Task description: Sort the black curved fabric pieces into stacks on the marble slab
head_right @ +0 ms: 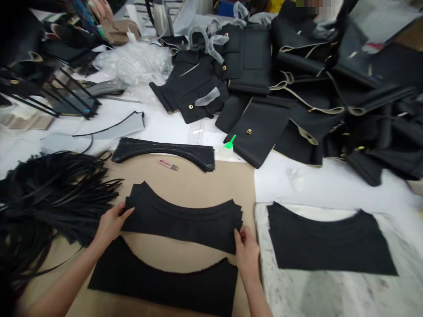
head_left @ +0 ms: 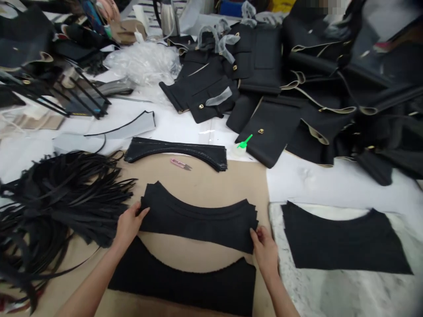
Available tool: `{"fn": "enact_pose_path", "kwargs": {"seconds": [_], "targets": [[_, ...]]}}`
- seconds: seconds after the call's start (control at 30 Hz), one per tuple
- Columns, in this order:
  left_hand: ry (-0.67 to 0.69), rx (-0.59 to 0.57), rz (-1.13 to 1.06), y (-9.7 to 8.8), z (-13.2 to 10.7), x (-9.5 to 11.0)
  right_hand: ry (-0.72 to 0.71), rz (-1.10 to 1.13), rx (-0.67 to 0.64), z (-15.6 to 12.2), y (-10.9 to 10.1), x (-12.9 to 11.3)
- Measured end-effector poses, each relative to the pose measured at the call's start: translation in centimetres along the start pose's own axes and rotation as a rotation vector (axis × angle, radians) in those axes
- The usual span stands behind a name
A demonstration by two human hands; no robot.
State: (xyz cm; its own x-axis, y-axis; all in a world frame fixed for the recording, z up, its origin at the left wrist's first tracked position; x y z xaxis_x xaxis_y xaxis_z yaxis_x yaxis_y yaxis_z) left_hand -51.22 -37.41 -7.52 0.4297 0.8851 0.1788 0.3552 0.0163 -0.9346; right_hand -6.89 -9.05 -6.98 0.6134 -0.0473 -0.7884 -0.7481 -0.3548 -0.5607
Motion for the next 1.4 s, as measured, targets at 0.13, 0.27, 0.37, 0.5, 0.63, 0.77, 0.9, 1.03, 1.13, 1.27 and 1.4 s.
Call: {"fn": "enact_pose_path", "kwargs": {"seconds": [0.13, 0.27, 0.37, 0.5, 0.63, 0.77, 0.9, 1.03, 1.13, 1.27, 1.4], "targets": [[0.016, -0.021, 0.07, 0.6, 0.2, -0.2, -0.013, -0.004, 0.027, 0.0, -0.3, 0.0], [0.021, -0.029, 0.097, 0.4, 0.1, 0.1, -0.019, -0.003, 0.037, 0.1, -0.4, -0.1], [0.003, -0.046, 0.107, 0.2, 0.0, 0.3, -0.015, -0.01, 0.032, 0.2, -0.5, -0.3], [-0.073, 0.011, 0.124, -1.3, -0.9, 0.8, 0.0, -0.023, 0.03, 0.2, -0.5, -0.4], [0.047, 0.379, 0.212, -4.9, -3.2, 4.0, 0.021, -0.037, 0.032, 0.3, -0.3, -0.2], [0.381, 0.412, 0.16, -3.8, -6.3, 8.7, 0.034, -0.081, 0.021, 0.4, -0.1, -0.1], [0.593, 0.242, 0.168, -1.1, -9.7, 12.7, 0.065, -0.122, 0.047, 0.4, -0.3, 0.5], [0.818, 0.122, 0.244, 1.2, -13.3, 16.4, 0.1, -0.171, 0.062, 0.4, -0.2, 1.2], [0.904, 0.09, 0.275, 2.4, -14.8, 17.5, 0.035, -0.214, 0.103, 0.3, -0.5, 0.6], [0.929, 0.09, 0.292, 3.4, -15.3, 17.6, -0.205, -0.223, 0.161, -0.4, -1.1, -2.5], [0.926, 0.1, 0.302, 3.6, -15.5, 17.8, -0.551, -0.163, -0.033, -2.7, 1.2, -6.9]]}}
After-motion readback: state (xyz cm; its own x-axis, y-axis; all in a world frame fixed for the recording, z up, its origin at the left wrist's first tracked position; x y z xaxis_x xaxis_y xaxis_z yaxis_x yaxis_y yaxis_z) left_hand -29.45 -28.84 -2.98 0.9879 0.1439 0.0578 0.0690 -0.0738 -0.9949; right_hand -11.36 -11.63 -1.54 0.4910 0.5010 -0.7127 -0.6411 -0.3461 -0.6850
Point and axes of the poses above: each hand's wrist, its own z-axis towards the middle knuckle, its own y-axis out of the palm, x = y × z, the point moved 9 cm from there along z, towards the middle knuckle, and after that the axes turned 15 degrees about z, right-handed, at the moved point
